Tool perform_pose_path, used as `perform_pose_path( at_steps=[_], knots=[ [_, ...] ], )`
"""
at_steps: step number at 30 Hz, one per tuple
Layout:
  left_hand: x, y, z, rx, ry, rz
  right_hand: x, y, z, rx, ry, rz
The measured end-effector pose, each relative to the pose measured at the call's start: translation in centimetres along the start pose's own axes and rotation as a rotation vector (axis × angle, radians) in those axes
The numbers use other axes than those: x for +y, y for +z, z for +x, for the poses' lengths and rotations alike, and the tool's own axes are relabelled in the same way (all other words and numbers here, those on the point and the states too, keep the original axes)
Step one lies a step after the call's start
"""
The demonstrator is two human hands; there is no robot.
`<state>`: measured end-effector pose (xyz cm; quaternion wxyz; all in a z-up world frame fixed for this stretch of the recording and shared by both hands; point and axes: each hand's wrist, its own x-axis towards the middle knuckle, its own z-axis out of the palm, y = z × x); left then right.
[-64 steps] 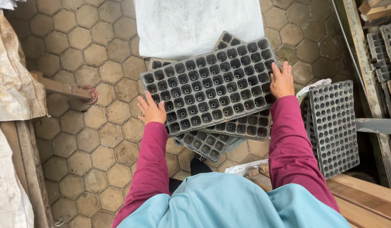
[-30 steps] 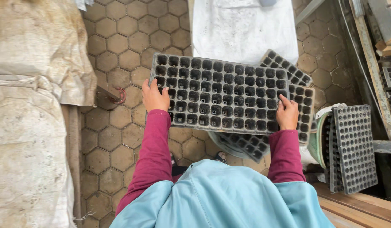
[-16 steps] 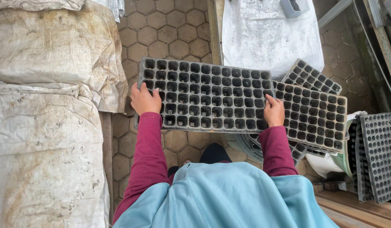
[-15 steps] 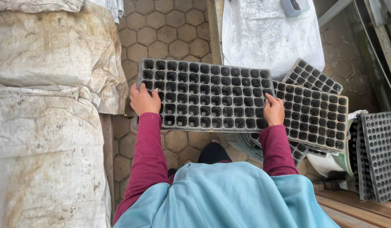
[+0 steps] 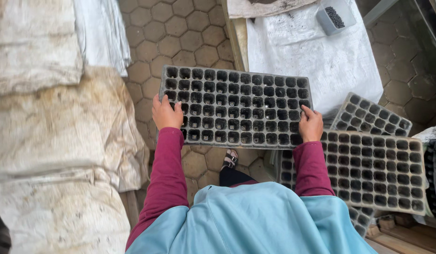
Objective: The person scoops soil from a pile on a white sheet and fills the cells of a seed-starting tray using a white plastic scoop. The person works methodically across the tray, filling each compartment with soil.
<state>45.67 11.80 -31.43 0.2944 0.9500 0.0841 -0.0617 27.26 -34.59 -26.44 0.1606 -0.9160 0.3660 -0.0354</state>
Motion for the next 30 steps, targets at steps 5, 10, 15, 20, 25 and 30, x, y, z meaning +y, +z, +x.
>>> perform_pose_path(
  at_steps=[5,10,15,20,25,30],
  knots=[
    [3.4,4.8,8.7,-0.037,0.047,-0.023,-0.6,2.8,5.7,0.037,0.088,0.001],
    [6.8,8.7,14.2,-0.072,0.114,-0.067,-1.3,2.9,9.4,0.060,0.171,-0.002],
    [11.2,12.6,19.7,-0.137,0.204,-0.105,-1.2,2.8,11.1,0.145,0.268,-0.022],
    [16.0,17.3,25.7,-0.236,0.351,-0.171,-0.6,3.8,11.2,0.261,0.365,-0.034],
    [20.8,21.3,32.5,-0.307,0.585,-0.240,-1.4,5.8,10.2,0.453,0.394,-0.110],
    [23.4,23.4,37.7,-0.428,0.637,-0.195,-4.1,9.3,9.2,0.512,0.485,-0.095]
  ],
)
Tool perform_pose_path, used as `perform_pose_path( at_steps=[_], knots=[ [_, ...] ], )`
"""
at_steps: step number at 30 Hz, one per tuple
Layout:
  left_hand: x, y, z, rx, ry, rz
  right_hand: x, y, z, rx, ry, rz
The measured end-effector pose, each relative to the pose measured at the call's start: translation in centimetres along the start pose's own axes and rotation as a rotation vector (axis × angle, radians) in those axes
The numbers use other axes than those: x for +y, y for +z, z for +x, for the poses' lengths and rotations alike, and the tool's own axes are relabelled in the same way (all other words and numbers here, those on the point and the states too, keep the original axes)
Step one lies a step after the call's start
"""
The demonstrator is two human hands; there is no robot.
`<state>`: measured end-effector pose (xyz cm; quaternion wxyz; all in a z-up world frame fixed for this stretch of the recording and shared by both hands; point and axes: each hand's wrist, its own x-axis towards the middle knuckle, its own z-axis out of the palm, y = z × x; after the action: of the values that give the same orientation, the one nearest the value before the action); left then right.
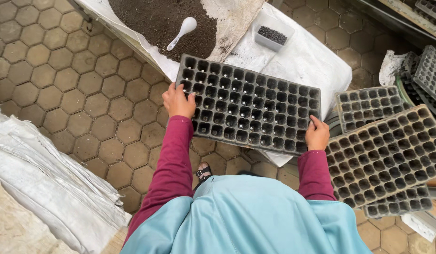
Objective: The person scoops soil from a pile on a white sheet and fills the cells of a seed-starting tray using a white plastic scoop. The person works methodically across the tray, filling each compartment with soil.
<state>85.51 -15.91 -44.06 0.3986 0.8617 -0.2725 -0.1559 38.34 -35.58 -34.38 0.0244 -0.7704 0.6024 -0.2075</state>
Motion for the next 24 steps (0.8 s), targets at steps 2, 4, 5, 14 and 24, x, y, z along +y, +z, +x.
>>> perform_pose_path(
  at_steps=[2,4,5,14,24],
  knots=[
    [-1.1,0.5,1.6,-0.032,0.028,-0.024,-0.6,1.0,-1.7,0.023,0.010,-0.035],
    [-2.1,1.6,2.8,-0.066,0.060,-0.056,-0.9,1.6,-3.0,0.038,0.033,-0.066],
    [-2.5,2.2,3.5,-0.083,0.075,-0.073,-1.1,1.8,-3.5,0.039,0.051,-0.078],
    [-4.0,11.0,10.3,-0.286,0.118,-0.122,-2.3,5.6,-4.4,0.102,0.257,-0.142],
    [-2.3,23.6,20.8,-0.429,0.224,0.017,-3.2,13.6,1.1,0.193,0.503,-0.107]
  ],
)
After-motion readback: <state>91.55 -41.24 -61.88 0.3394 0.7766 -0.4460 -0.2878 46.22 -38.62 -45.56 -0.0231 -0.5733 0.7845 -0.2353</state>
